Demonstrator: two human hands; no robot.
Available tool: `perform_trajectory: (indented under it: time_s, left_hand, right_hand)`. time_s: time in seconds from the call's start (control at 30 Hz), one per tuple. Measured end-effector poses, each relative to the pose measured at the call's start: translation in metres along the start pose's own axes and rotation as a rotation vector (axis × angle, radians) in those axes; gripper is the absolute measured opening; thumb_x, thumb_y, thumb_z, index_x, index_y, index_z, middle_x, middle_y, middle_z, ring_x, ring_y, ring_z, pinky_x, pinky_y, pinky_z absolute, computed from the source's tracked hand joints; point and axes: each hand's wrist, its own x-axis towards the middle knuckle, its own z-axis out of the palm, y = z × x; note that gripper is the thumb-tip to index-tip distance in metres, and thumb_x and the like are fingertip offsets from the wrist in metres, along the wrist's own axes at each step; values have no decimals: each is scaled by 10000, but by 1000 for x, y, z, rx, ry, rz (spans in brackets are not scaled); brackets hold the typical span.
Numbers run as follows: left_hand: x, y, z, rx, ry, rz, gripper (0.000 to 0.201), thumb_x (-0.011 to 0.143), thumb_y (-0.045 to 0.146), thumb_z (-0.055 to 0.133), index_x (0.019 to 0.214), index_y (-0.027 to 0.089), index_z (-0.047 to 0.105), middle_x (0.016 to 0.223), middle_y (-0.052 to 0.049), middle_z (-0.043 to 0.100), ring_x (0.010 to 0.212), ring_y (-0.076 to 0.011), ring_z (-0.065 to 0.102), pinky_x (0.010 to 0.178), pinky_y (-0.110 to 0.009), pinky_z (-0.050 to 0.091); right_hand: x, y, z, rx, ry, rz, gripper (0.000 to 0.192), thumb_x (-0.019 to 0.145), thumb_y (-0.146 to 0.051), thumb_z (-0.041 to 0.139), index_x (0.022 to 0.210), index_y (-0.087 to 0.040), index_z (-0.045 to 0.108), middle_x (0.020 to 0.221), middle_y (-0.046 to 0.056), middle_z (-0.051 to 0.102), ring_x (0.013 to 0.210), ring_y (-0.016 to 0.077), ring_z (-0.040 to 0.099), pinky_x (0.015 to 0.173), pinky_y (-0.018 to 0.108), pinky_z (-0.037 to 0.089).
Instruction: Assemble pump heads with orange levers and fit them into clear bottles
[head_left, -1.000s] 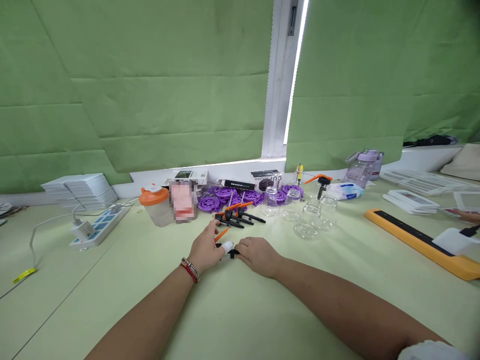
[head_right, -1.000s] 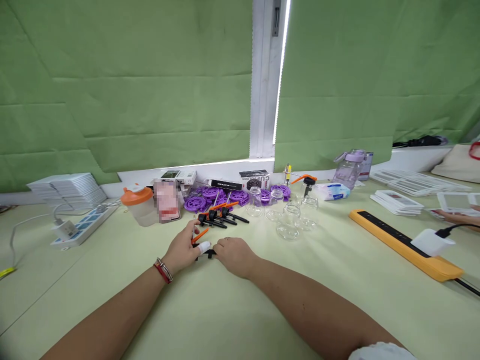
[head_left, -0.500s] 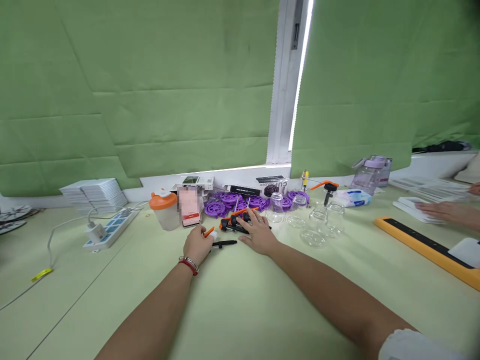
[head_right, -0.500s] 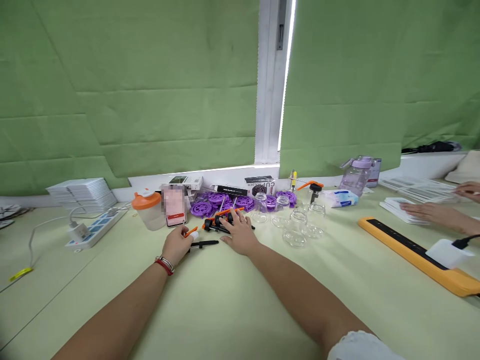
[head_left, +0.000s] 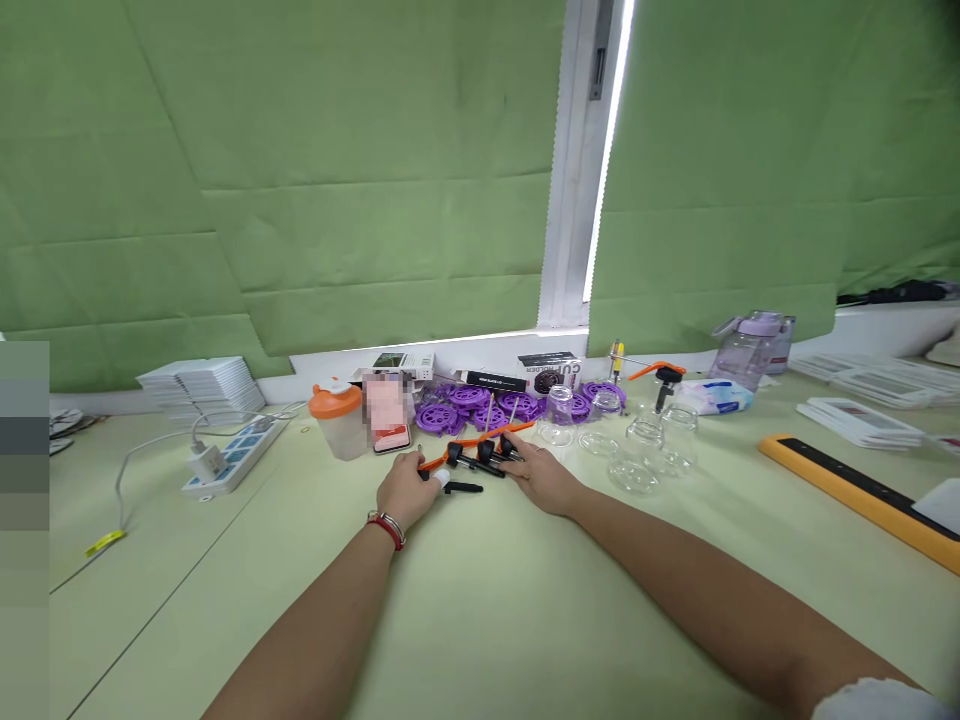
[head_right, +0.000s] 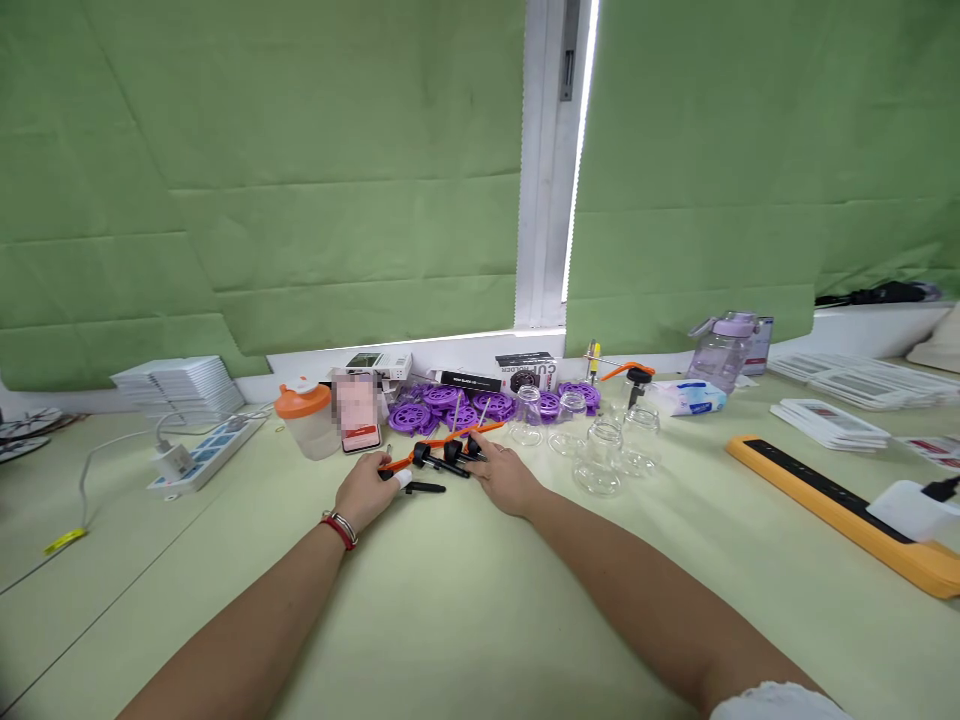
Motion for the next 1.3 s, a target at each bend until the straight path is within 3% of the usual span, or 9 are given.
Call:
perform_trajectory:
  time_s: [0.07, 0.2, 0.37, 0.53, 0.7, 0.93, 1.17, 1.3]
  left_hand:
    - [0, 2, 0, 9, 9, 57, 487, 749, 460, 537, 1136, 165, 532, 1277, -140, 511, 1090, -273, 537, 825, -344, 426]
    - [-1, 8, 1, 48, -8, 270, 535, 778, 316, 505, 1293, 183, 448, 1436, -126, 367, 1309, -284, 331, 1025, -425, 280]
    - [-3, 14, 2, 57, -61, 435, 507, 799, 198, 438, 1304, 244, 453, 1316, -63, 535, 1209, -237, 459, 983, -427, 310]
    - [-7, 17, 1, 48, -36, 476, 465, 803, 200, 440, 1264, 236, 492, 1194, -62, 621, 1071, -229, 546, 925, -418, 339]
    - [-12, 21, -1, 50, 4, 515, 346, 792, 248, 480, 1122, 208, 576, 1113, -75, 641, 1012, -238, 555, 934, -425, 337]
    - [-15, 24, 5, 105, -28, 650, 506, 782, 300, 524, 1275, 205, 467, 1356, -108, 484, 1196, -275, 472, 967, -430, 359]
    - [-15, 25, 5, 134, -56, 615, 494, 791, 292, 515, 1279, 241, 461, 1348, -87, 498, 1196, -275, 484, 956, -434, 380]
    - [-15, 28, 4, 131, -45, 586, 466, 798, 305, 511, 1257, 240, 474, 1321, -95, 521, 1174, -290, 500, 948, -454, 380]
  right_hand:
    - [-6, 1, -3, 19, -4, -38, 335, 891, -212, 418, 1118, -267, 658, 1463, 72, 301, 1146, 275, 486, 911, 436, 415]
    - [-10, 0, -8, 45, 11, -68, 336, 904, -222, 405, 1113, -266, 665, 1484, 59, 275, 1189, 277, 461, 940, 438, 405]
    - [-8, -4, -9, 39, 44, -122, 351, 907, -212, 407, 1176, -255, 628, 1466, 79, 329, 1197, 265, 463, 963, 436, 403]
    - [-8, -3, -11, 37, 38, -165, 379, 915, -191, 372, 1206, -249, 607, 1399, 71, 441, 1189, 249, 475, 971, 431, 409]
    - [-10, -3, -14, 83, 13, -195, 426, 880, -122, 395, 1203, -307, 602, 1393, 16, 453, 1195, 227, 473, 989, 413, 394]
    - [-12, -5, -15, 24, -29, -171, 398, 886, -114, 403, 1142, -314, 634, 1365, -13, 491, 1311, 244, 341, 998, 428, 349]
    - [-11, -3, -15, 96, 0, -198, 385, 897, -118, 389, 1104, -302, 656, 1317, -18, 539, 1274, 216, 374, 977, 377, 368]
    - [-11, -5, -20, 189, 16, -204, 316, 912, -188, 411, 1037, -277, 687, 1173, 27, 635, 1169, 206, 479, 959, 370, 391]
